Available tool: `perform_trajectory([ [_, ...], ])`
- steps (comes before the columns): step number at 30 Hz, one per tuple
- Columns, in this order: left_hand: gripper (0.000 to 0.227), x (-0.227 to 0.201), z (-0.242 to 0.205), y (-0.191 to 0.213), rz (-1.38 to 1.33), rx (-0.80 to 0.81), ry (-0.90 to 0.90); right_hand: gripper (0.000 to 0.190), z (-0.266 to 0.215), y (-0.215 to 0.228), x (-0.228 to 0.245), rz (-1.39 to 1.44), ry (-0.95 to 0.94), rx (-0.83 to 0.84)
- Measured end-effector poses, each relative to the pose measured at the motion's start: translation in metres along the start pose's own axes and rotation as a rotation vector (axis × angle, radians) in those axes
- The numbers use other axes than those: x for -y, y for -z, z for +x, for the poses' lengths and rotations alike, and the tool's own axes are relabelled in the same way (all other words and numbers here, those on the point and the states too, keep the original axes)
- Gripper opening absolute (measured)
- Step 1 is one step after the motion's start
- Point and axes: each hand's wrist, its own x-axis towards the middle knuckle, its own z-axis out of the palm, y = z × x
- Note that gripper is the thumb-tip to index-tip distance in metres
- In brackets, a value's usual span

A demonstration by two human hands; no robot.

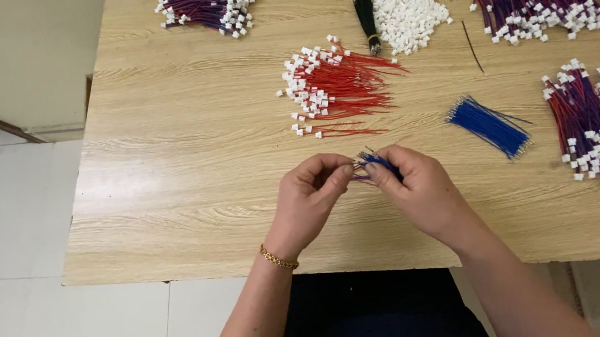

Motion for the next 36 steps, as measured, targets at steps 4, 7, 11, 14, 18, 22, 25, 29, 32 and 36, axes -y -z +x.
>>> perform_trajectory([
  [4,0.015,-0.002,-0.003,-0.001,-0.001,-0.001,0.002,0.013,-0.004,-0.001,-0.001,-0.028,-0.012,0.008],
  [7,0.015,0.003,-0.002,0.000,-0.031,0.000,0.011,0.015,-0.005,-0.003,0.000,-0.023,-0.026,0.030],
  [11,0.012,0.006,-0.005,0.000,-0.051,-0.009,0.002,0.017,-0.003,-0.004,-0.013,0.092,-0.038,0.056],
  [14,0.011,0.000,-0.006,-0.002,-0.062,-0.019,-0.011,0.020,-0.003,-0.005,-0.015,0.118,-0.038,0.070],
  [18,0.011,-0.007,-0.008,-0.004,-0.062,-0.020,-0.012,0.023,-0.003,-0.004,-0.012,0.155,-0.036,0.091],
  [22,0.010,0.006,-0.007,-0.005,-0.078,-0.011,0.010,0.026,-0.001,-0.008,-0.032,0.190,-0.041,0.099],
  [25,0.010,0.009,-0.007,-0.006,-0.083,-0.023,0.013,0.028,-0.001,-0.007,-0.027,0.249,-0.027,0.029],
  [29,0.009,0.018,-0.007,-0.007,-0.088,-0.027,0.026,0.009,-0.002,-0.006,-0.008,0.216,-0.048,-0.006],
  [32,0.011,0.025,-0.005,-0.005,-0.114,-0.025,0.043,0.008,-0.002,-0.005,-0.008,0.128,0.012,-0.033],
  [36,0.018,0.020,-0.007,-0.005,-0.170,-0.046,0.062,0.008,-0.006,-0.002,-0.005,-0.117,0.157,-0.088],
])
